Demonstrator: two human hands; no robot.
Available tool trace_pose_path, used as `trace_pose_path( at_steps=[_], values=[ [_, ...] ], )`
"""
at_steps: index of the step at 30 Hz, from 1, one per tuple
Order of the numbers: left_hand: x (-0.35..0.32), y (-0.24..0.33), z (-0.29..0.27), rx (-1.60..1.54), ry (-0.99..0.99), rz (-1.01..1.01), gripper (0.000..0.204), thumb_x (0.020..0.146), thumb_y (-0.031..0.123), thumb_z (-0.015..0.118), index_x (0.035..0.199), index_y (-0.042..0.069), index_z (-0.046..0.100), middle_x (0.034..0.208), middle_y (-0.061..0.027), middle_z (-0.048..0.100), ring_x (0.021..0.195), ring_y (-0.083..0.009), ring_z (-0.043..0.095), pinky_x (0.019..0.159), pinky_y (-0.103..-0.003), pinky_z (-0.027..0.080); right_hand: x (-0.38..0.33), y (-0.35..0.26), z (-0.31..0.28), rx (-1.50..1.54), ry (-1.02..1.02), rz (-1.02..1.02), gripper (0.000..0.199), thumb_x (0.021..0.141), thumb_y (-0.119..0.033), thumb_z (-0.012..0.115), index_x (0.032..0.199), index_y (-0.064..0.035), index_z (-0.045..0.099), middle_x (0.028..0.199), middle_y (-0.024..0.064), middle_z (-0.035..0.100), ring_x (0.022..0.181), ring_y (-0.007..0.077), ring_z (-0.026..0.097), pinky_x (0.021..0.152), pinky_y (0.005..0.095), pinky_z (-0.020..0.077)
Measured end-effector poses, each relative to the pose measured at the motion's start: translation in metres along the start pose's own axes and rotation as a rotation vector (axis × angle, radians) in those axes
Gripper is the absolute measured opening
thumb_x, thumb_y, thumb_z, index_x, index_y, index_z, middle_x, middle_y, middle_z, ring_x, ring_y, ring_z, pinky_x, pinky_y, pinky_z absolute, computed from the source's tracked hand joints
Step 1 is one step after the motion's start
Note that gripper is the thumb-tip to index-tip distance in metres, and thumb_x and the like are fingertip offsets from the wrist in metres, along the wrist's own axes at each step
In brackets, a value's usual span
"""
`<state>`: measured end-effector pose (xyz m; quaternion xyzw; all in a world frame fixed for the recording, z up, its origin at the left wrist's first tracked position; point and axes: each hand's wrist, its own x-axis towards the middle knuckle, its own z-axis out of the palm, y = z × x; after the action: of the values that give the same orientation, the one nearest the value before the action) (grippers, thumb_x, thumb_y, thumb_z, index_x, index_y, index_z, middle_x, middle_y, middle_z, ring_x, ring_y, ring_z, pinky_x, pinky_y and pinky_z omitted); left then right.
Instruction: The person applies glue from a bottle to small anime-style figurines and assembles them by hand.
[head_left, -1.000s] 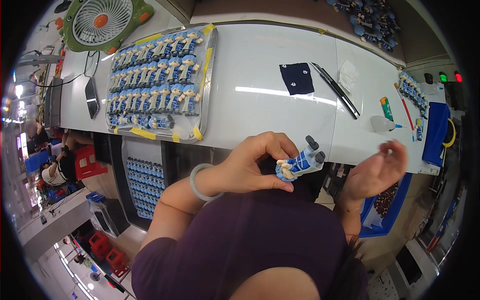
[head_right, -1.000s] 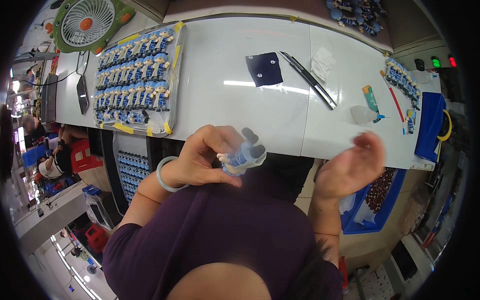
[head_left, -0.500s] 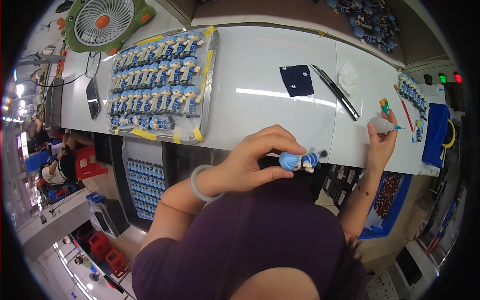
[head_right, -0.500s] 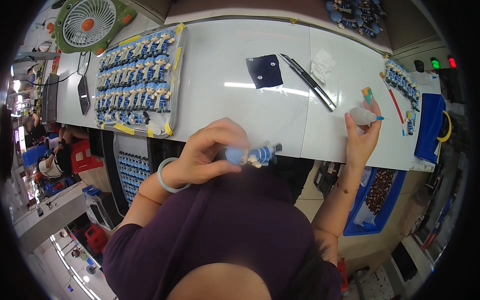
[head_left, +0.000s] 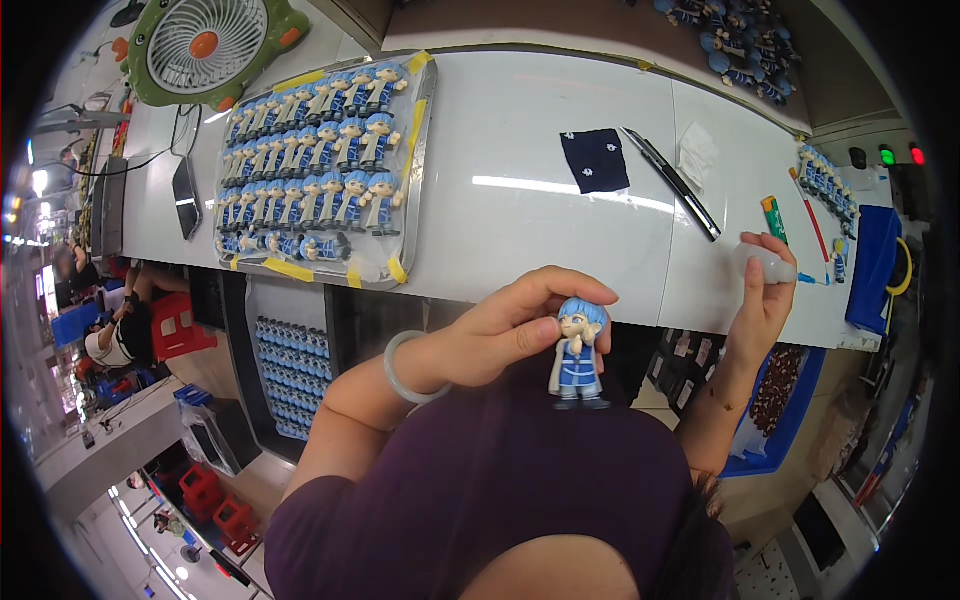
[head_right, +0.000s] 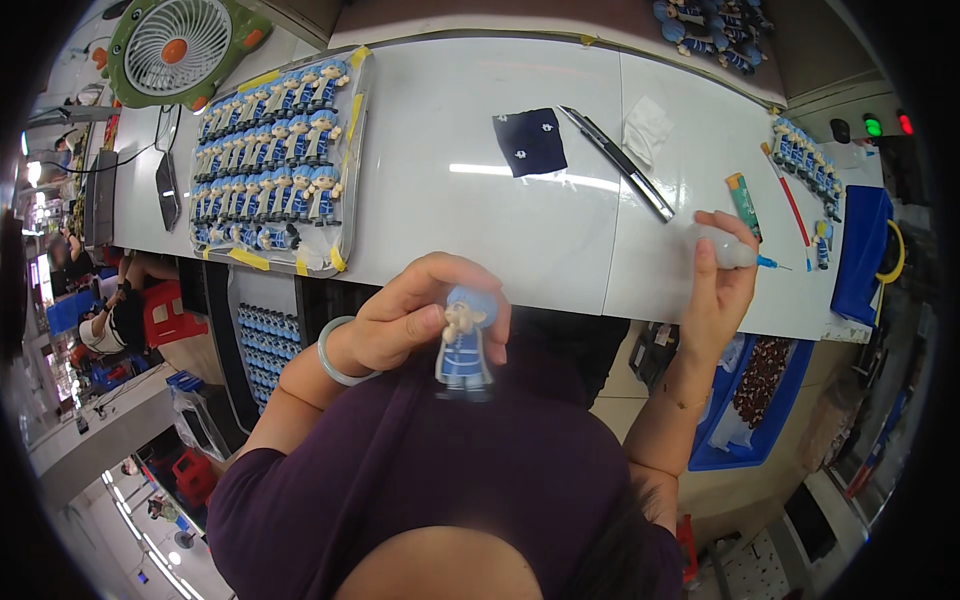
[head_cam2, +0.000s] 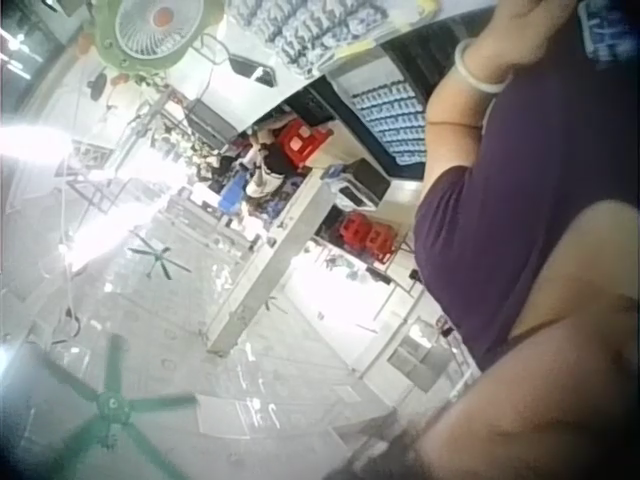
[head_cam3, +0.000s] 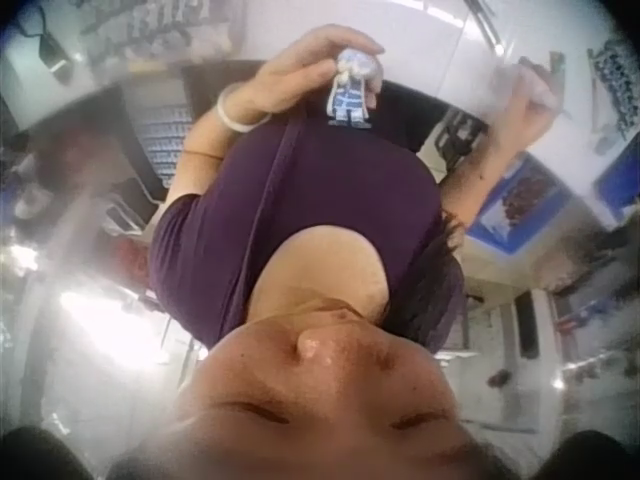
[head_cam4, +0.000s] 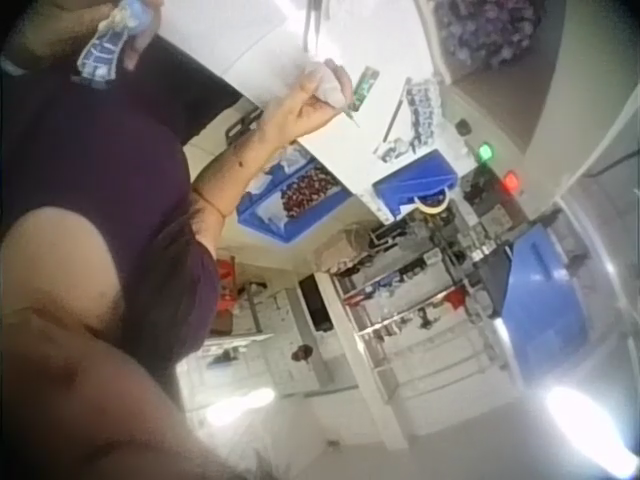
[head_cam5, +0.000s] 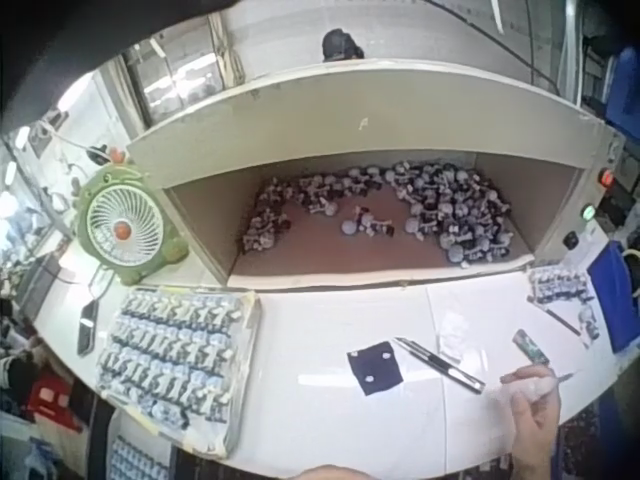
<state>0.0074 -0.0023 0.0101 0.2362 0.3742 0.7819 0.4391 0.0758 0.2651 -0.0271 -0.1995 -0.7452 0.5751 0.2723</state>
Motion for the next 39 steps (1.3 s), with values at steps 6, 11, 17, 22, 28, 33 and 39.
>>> trace_pose_path(
  at_steps=[6,11,17,22,28,33,39],
  values=[
    [0.002,0.000,-0.001,-0.213,-0.011,-0.072,0.039,0.090,0.030,0.040,0.117,0.003,0.036,0.086,-0.0105,0.049,0.072,-0.0150,0.052,0.065,-0.027,0.044,-0.024,-0.038,0.024,0.218,-0.292,0.094,0.028,0.082,-0.009,0.053,0.107,-0.0009,0.045,0.100,0.0097,0.054,0.093,0.0146,0.050,0.085,0.0256,0.0363],
    [0.003,-0.015,-0.008,-0.612,0.021,-0.212,0.019,0.089,0.025,0.040,0.100,0.011,0.034,0.071,-0.0057,0.043,0.055,-0.0094,0.038,0.045,-0.019,0.028,-0.037,-0.054,0.048,0.485,-0.659,0.321,0.029,0.072,0.002,0.062,0.095,-0.0042,0.046,0.096,0.0065,0.053,0.088,0.0122,0.050,0.079,0.0242,0.0398],
    [0.006,-0.011,-0.004,-0.576,0.226,-0.440,0.013,0.091,0.027,0.038,0.096,0.016,0.033,0.069,-0.0031,0.044,0.053,-0.0063,0.040,0.042,-0.016,0.024,-0.032,-0.054,0.064,0.397,-0.837,0.212,0.042,0.060,0.006,0.071,0.089,-0.0059,0.043,0.095,0.0136,0.056,0.090,0.0179,0.055,0.081,0.0307,0.0437],
    [0.007,-0.011,0.003,-0.234,0.325,-0.310,0.016,0.092,0.027,0.036,0.105,0.017,0.034,0.083,-0.0051,0.049,0.057,-0.0059,0.044,0.043,-0.015,0.028,-0.035,-0.049,0.068,0.346,-0.828,0.250,0.039,0.062,0.007,0.070,0.086,-0.0058,0.043,0.095,0.0158,0.057,0.088,0.0181,0.057,0.078,0.0300,0.0458],
    [0.002,-0.015,0.000,0.019,0.194,-0.078,0.034,0.090,0.028,0.039,0.116,0.008,0.033,0.095,-0.0081,0.049,0.064,-0.0121,0.049,0.052,-0.021,0.038,-0.041,-0.049,0.072,0.513,-0.629,0.291,0.033,0.063,0.004,0.070,0.083,-0.0061,0.045,0.092,0.0090,0.059,0.081,0.0120,0.056,0.071,0.0250,0.0455],
    [0.004,-0.011,-0.004,0.969,0.051,0.205,0.046,0.082,0.023,0.054,0.116,0.002,0.032,0.095,-0.0121,0.049,0.072,-0.0238,0.054,0.068,-0.031,0.044,-0.043,-0.057,0.066,0.487,-0.702,0.295,0.035,0.065,0.004,0.068,0.087,-0.0057,0.043,0.094,0.0094,0.058,0.083,0.0114,0.054,0.074,0.0249,0.0437],
    [0.000,0.000,-0.002,0.911,-0.045,0.082,0.036,0.079,0.012,0.055,0.108,0.000,0.038,0.099,-0.0143,0.043,0.084,-0.0256,0.052,0.073,-0.032,0.042,-0.041,-0.066,0.051,0.665,-0.799,0.442,0.031,0.073,0.002,0.058,0.098,-0.0047,0.040,0.108,0.0124,0.050,0.090,0.0143,0.051,0.080,0.0275,0.0409]
  ],
)
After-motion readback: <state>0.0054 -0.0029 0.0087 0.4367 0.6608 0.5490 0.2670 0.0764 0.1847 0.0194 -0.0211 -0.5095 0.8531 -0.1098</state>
